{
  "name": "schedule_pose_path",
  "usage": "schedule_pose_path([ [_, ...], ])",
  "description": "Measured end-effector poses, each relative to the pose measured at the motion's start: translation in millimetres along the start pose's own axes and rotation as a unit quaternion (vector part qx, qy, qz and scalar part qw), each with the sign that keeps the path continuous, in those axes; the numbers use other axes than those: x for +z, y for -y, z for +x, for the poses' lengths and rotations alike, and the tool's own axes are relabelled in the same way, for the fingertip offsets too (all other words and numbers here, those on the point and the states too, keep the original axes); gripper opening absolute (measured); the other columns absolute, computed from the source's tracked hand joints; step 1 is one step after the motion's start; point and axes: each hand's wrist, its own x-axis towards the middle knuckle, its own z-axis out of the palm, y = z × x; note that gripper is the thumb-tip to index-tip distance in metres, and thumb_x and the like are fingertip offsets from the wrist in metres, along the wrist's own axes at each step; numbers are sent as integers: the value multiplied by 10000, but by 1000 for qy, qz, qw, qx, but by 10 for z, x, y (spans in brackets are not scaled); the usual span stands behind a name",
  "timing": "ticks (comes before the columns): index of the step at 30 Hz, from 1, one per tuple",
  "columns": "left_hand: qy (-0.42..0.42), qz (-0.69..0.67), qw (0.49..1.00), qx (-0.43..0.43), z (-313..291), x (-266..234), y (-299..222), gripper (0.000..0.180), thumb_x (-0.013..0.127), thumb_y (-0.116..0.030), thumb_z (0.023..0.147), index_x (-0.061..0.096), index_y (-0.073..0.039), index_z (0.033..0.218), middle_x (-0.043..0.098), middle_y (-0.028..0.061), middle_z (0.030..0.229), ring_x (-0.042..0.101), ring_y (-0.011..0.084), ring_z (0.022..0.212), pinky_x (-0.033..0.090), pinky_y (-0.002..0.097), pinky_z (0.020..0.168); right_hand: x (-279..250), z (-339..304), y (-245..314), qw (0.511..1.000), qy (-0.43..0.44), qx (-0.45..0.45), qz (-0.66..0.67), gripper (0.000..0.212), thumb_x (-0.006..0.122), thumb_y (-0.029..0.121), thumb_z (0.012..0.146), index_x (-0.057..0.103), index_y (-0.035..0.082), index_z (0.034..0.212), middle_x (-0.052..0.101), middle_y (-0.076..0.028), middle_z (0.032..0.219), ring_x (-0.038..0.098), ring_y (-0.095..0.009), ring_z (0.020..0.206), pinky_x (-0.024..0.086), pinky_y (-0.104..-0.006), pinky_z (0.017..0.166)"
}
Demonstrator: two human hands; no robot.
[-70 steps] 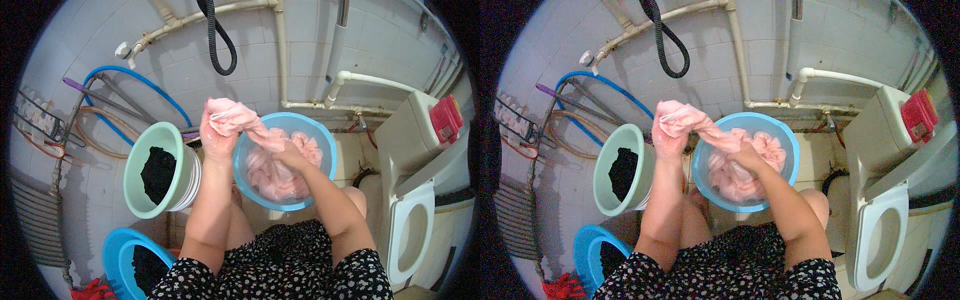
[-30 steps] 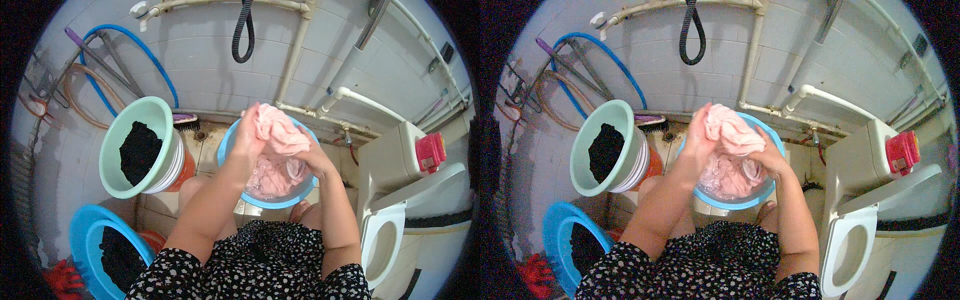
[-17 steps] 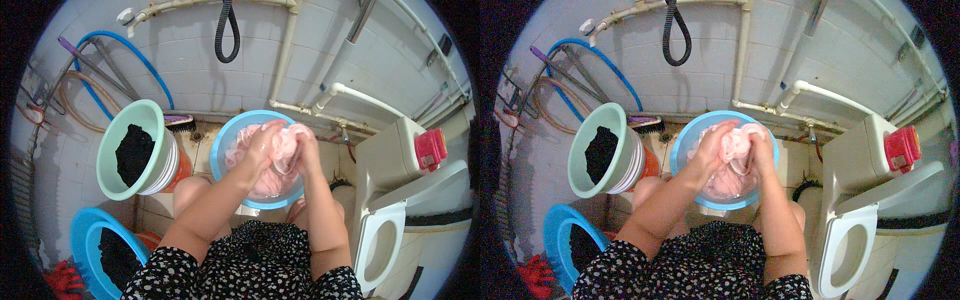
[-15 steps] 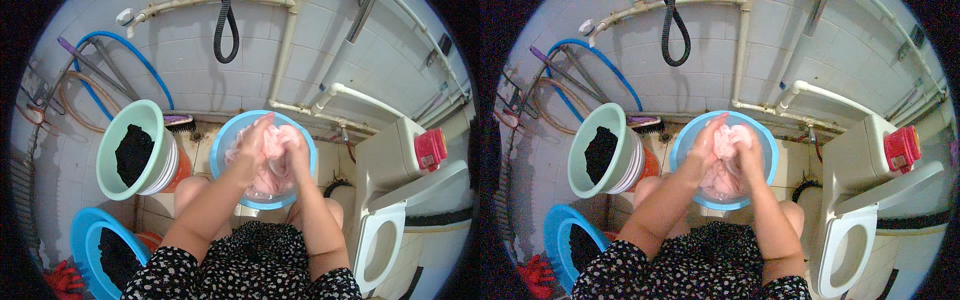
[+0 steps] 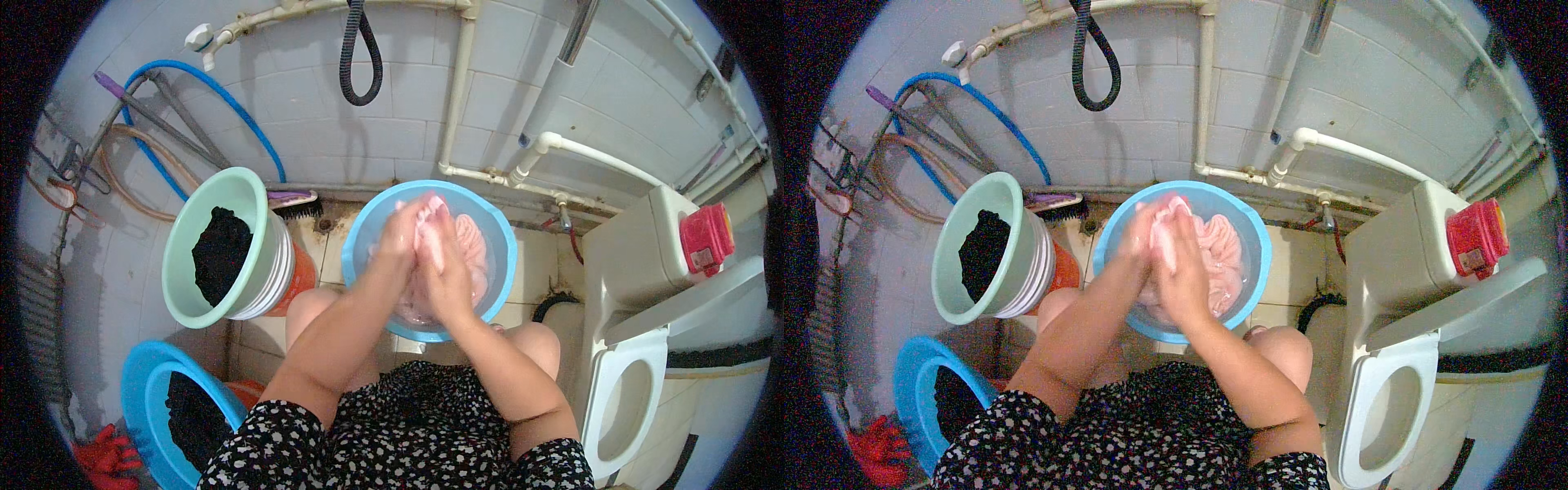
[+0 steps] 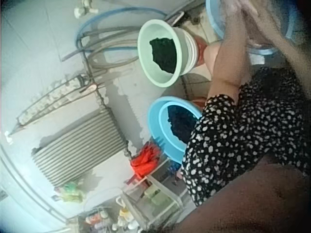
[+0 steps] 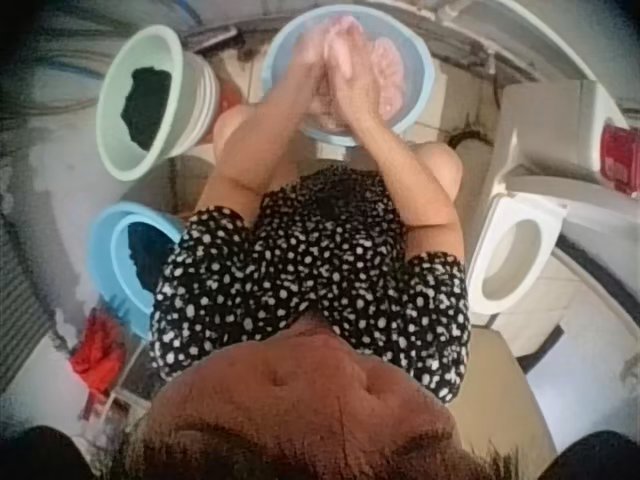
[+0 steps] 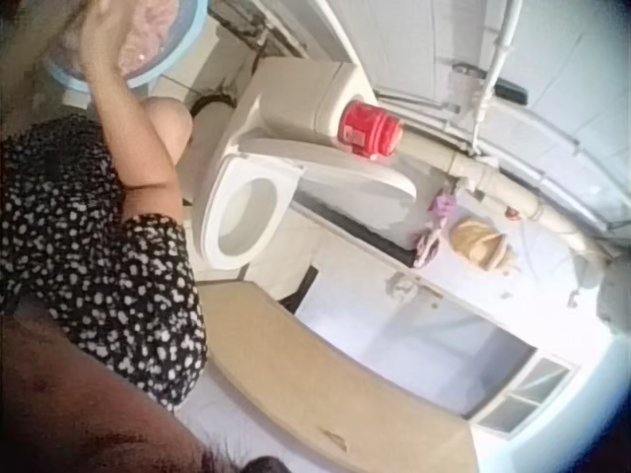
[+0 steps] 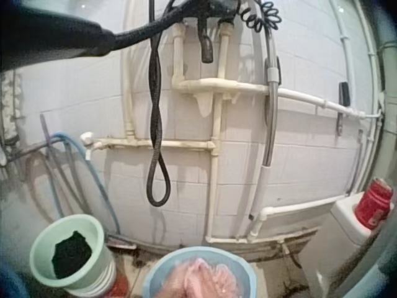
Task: The person hand-washes a pink cloth in a blue basin filled with water. They repeatedly submerge, scrub, and wring the fabric by hand. The person is sitting on the floor in a tiled room with a toilet and other basins nearby.
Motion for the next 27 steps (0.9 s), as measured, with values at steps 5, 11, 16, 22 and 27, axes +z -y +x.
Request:
schedule_pose_path([
  [5, 65, -43, 997, 27, 34, -125, 303, 255, 505, -167, 884, 572, -22, 1082, 617, 122, 1013, 615, 206, 892, 501, 340, 811, -10, 166, -192, 997, -6, 21, -72, 470, 447, 236, 917, 380, 42, 1339, 311, -206, 1408, 234, -343, 1337, 187, -404, 1085],
  [11, -11, 56, 998, 14, -155, 158, 164, 277, 497, -163, 895, 548, -24, 1129, 608, 127, 1070, 609, 221, 952, 498, 361, 841, -399, 470, -701, 835, 14, 332, 439, 515, 459, 294, 933, 327, 49, 1367, 415, -143, 1339, 431, -245, 1207, 348, -336, 1004],
  [16, 92, -165, 982, -2, -178, 90, -284, 279, 522, -168, 871, 562, -14, 1099, 613, 155, 1036, 594, 282, 970, 485, 432, 868, -482, 391, -561, 792, 168, 368, 457, 640, 480, 425, 909, 264, 70, 1395, 376, -116, 1372, 405, -235, 1232, 380, -382, 989],
  [22, 72, -89, 989, 95, -281, 137, -488, 310, 527, -258, 882, 564, -24, 1083, 624, 142, 977, 610, 239, 894, 517, 376, 783, -573, 301, -437, 697, 347, 266, 568, 782, 562, 498, 834, 257, 56, 1402, 316, -136, 1415, 330, -237, 1292, 276, -357, 1059],
  [27, 121, 10, 987, 108, -333, 183, -475, 324, 531, -303, 882, 565, -31, 1054, 636, 107, 822, 628, 213, 739, 538, 328, 662, -284, 273, -340, 918, 339, 136, 154, 706, 687, 360, 707, 440, 16, 1272, 488, -165, 1267, 476, -270, 1155, 349, -327, 990],
])
